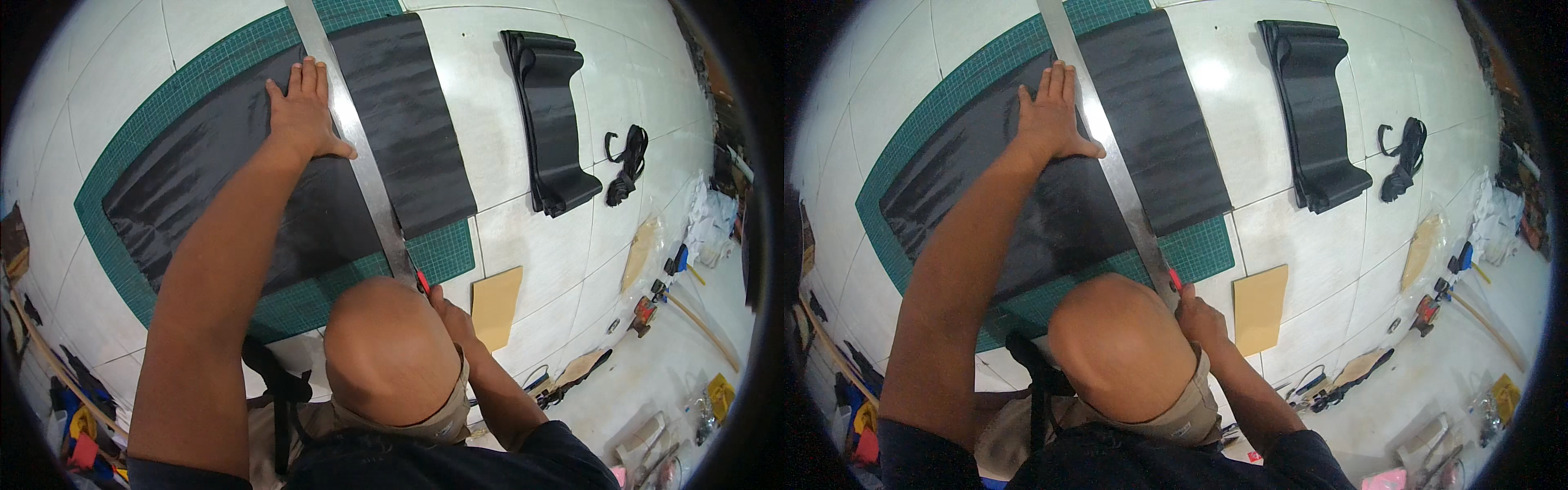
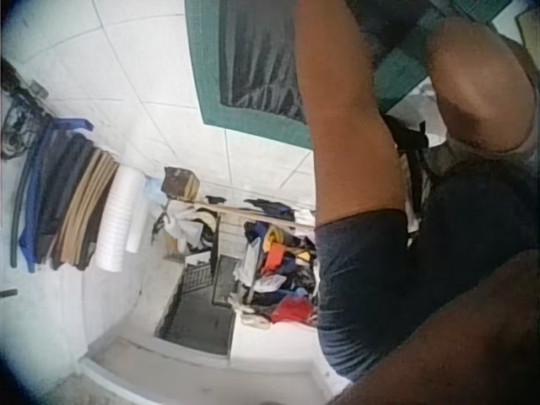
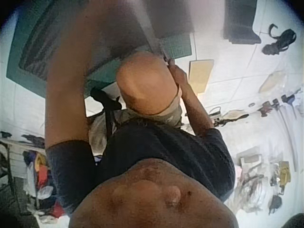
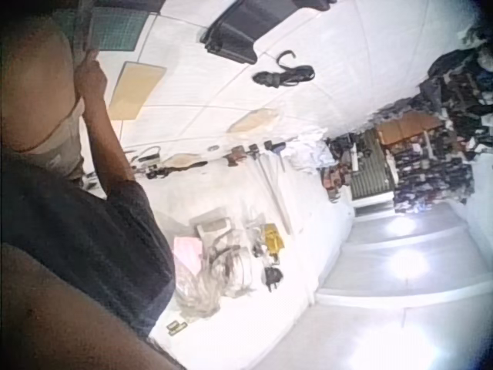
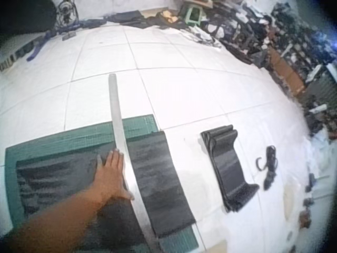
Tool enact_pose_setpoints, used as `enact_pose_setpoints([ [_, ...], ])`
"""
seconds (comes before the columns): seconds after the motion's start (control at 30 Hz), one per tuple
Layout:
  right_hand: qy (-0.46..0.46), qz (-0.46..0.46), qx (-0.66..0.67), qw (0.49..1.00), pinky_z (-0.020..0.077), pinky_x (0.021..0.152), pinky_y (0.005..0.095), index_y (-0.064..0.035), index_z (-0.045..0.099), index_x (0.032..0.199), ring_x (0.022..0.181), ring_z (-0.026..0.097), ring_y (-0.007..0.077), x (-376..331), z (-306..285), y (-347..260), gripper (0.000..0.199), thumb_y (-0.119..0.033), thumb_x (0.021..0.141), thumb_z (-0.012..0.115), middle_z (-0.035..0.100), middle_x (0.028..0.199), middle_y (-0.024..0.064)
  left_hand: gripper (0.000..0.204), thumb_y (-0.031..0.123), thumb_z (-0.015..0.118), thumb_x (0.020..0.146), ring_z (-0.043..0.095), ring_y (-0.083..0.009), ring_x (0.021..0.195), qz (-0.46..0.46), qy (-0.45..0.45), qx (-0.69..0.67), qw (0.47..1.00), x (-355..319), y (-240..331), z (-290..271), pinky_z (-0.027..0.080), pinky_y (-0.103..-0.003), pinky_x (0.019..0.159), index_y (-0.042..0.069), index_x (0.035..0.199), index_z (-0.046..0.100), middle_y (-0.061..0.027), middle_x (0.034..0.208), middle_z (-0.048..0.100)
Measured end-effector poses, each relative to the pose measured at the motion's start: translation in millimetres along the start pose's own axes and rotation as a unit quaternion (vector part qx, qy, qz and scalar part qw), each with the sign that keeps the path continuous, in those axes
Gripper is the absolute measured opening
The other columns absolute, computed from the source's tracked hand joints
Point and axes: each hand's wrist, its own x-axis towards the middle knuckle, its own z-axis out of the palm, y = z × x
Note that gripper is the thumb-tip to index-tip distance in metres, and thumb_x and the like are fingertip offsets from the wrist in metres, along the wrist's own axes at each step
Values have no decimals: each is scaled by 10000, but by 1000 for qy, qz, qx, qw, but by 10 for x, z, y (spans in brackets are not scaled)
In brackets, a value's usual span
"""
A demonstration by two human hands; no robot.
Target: The person cuts several pieces of black synthetic fabric using a utility knife and a long metal ruler on a green cutting mat.
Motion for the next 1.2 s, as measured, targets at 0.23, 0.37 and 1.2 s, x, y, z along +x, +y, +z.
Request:
enact_pose_setpoints([
  [0.23,97,-27,163,982,492,740,556,-13,427,1106,851,645,475,-160,-21,-41,398,-348,964,589,644,964,270,1554,736,839,437,144,-344,1524,-10,-24,-4,1000,-35,12,2,195,-645,1171,-2,1572,75,-200,1642,120],
  [0.37,170,-76,174,967,481,765,485,-7,472,1066,868,576,437,57,350,184,538,-404,848,763,539,985,221,1559,807,793,454,115,-348,1528,4,-5,-1,1000,-44,-40,12,168,-660,1165,-25,1568,88,-200,1645,109],
  [1.2,267,-197,116,936,461,796,469,-12,445,1046,892,561,404,-709,-141,-103,422,-107,744,723,515,946,211,949,537,696,859,147,-340,1521,40,70,-13,997,-984,-1418,475,191,-480,1226,70,1560,259,-200,1636,156],
])
